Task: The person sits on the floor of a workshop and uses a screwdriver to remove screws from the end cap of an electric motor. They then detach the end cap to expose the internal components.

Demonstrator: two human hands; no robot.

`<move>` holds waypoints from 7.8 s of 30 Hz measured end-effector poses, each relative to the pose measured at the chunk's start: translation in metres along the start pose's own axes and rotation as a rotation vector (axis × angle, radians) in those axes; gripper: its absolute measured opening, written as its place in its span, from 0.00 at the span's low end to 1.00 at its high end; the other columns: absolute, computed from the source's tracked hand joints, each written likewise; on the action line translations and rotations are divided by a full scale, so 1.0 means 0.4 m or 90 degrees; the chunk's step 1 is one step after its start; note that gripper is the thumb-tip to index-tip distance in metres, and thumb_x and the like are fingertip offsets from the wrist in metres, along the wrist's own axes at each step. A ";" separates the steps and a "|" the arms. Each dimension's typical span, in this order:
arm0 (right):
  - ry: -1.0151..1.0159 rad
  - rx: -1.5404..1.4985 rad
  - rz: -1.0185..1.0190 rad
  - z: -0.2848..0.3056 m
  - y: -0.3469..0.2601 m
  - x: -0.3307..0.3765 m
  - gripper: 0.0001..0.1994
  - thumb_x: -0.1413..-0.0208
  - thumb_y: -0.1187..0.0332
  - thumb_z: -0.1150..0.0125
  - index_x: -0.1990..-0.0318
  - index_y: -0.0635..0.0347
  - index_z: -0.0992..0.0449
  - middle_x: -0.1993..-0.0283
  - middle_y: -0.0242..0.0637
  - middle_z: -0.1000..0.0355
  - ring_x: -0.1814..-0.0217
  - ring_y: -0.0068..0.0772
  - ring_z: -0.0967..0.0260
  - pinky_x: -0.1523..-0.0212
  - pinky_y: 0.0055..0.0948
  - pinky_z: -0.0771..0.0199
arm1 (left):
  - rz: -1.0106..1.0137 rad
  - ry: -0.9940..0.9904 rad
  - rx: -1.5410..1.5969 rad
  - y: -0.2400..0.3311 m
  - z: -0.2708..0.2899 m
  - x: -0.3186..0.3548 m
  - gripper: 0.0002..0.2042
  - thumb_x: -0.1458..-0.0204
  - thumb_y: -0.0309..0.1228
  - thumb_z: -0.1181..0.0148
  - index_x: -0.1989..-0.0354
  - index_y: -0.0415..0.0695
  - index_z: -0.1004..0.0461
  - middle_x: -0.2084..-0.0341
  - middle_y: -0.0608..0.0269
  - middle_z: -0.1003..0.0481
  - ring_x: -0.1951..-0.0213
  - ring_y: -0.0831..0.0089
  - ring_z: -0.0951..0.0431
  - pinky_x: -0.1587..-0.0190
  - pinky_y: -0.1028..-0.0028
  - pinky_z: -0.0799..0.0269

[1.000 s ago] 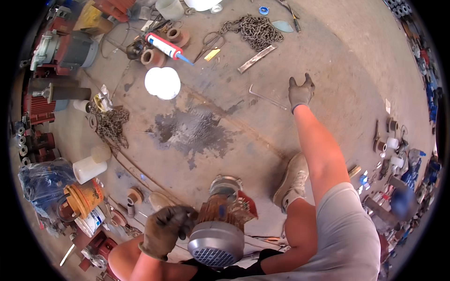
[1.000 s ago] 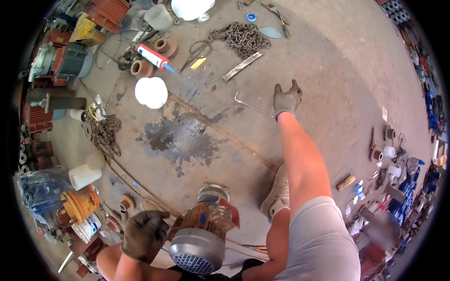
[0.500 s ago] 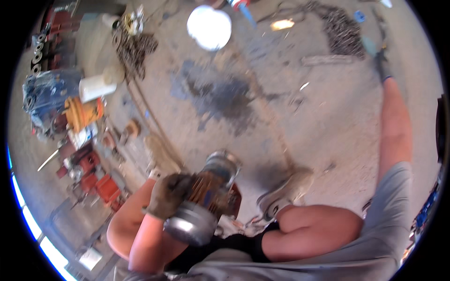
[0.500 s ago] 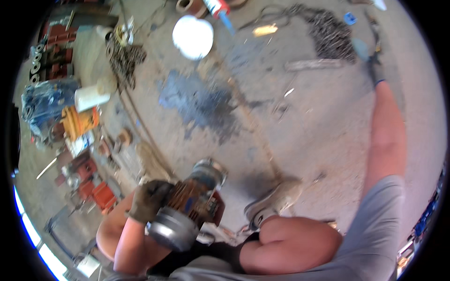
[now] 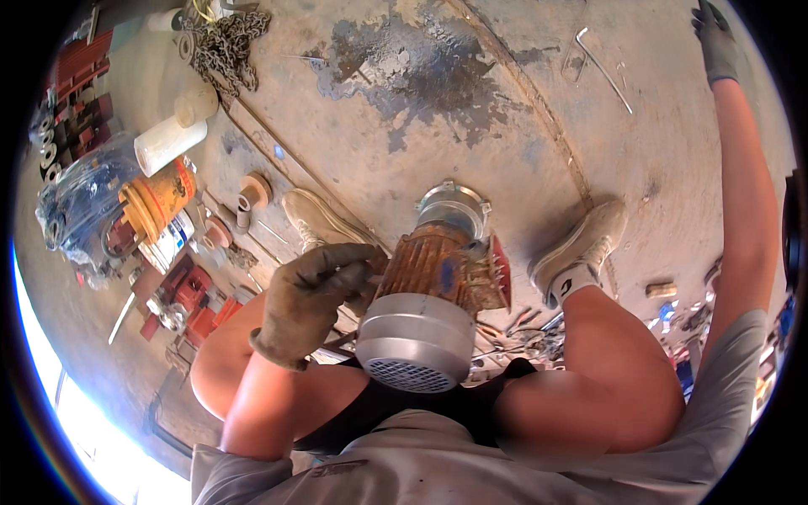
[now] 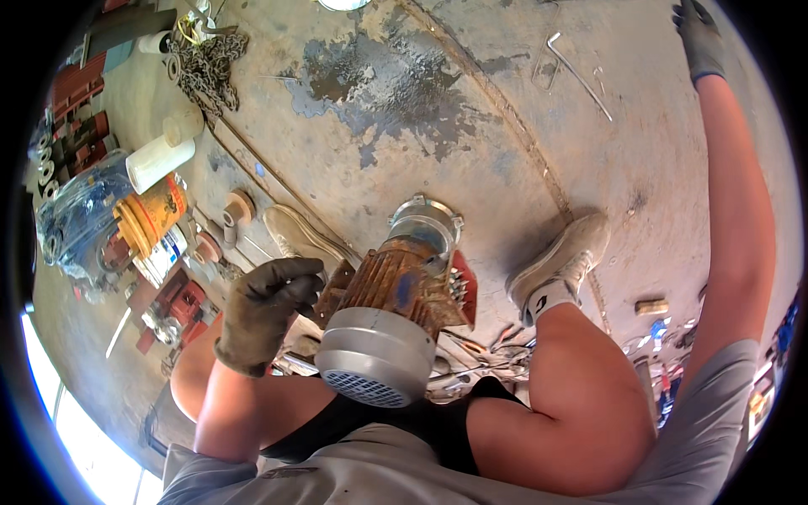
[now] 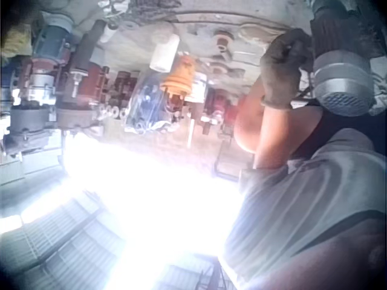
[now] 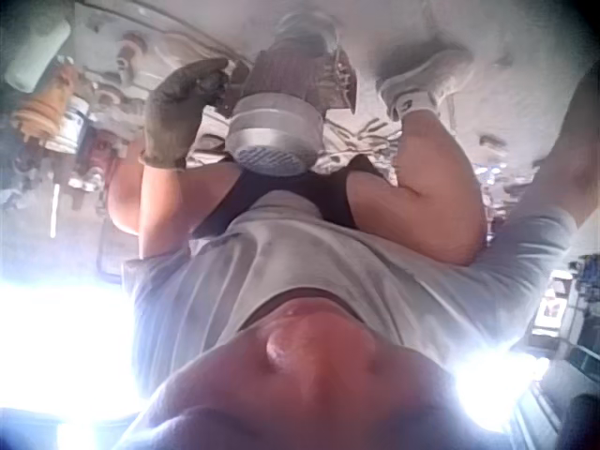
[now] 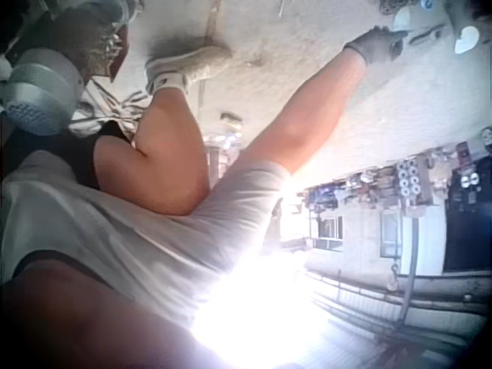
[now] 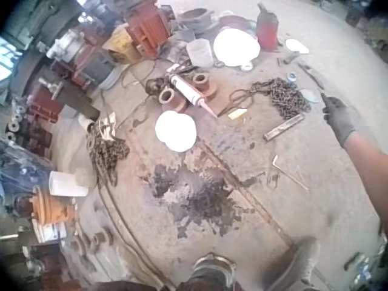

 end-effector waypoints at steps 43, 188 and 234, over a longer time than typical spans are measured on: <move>0.063 -0.142 -0.030 0.279 -0.658 2.510 0.16 0.27 0.66 0.41 0.40 0.67 0.20 0.65 0.30 0.25 0.69 0.16 0.32 0.66 0.20 0.31 | -0.511 -0.544 0.016 -0.340 -0.012 0.828 0.14 0.24 0.39 0.44 0.53 0.38 0.22 0.76 0.71 0.29 0.74 0.80 0.33 0.73 0.77 0.38; 0.028 -0.245 -0.247 -0.056 -0.013 2.196 0.20 0.25 0.59 0.52 0.42 0.64 0.21 0.46 0.40 0.20 0.45 0.33 0.22 0.49 0.37 0.16 | -0.281 -0.313 -0.226 -0.305 0.001 0.083 0.27 0.31 0.61 0.41 0.33 0.58 0.26 0.46 0.72 0.16 0.49 0.73 0.15 0.50 0.62 0.16; -0.101 -0.220 -0.446 -0.115 -0.005 2.347 0.16 0.28 0.61 0.49 0.42 0.55 0.20 0.40 0.37 0.23 0.37 0.38 0.25 0.47 0.48 0.18 | -0.278 -0.366 -0.315 -0.273 -0.003 0.199 0.24 0.33 0.64 0.42 0.42 0.61 0.19 0.58 0.77 0.14 0.60 0.78 0.15 0.59 0.66 0.15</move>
Point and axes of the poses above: each hand's wrist, its own x-axis away from the middle knuckle, its own z-axis out of the back of the hand, y = z × x, the point moved 5 cm from there along -x, towards the middle knuckle
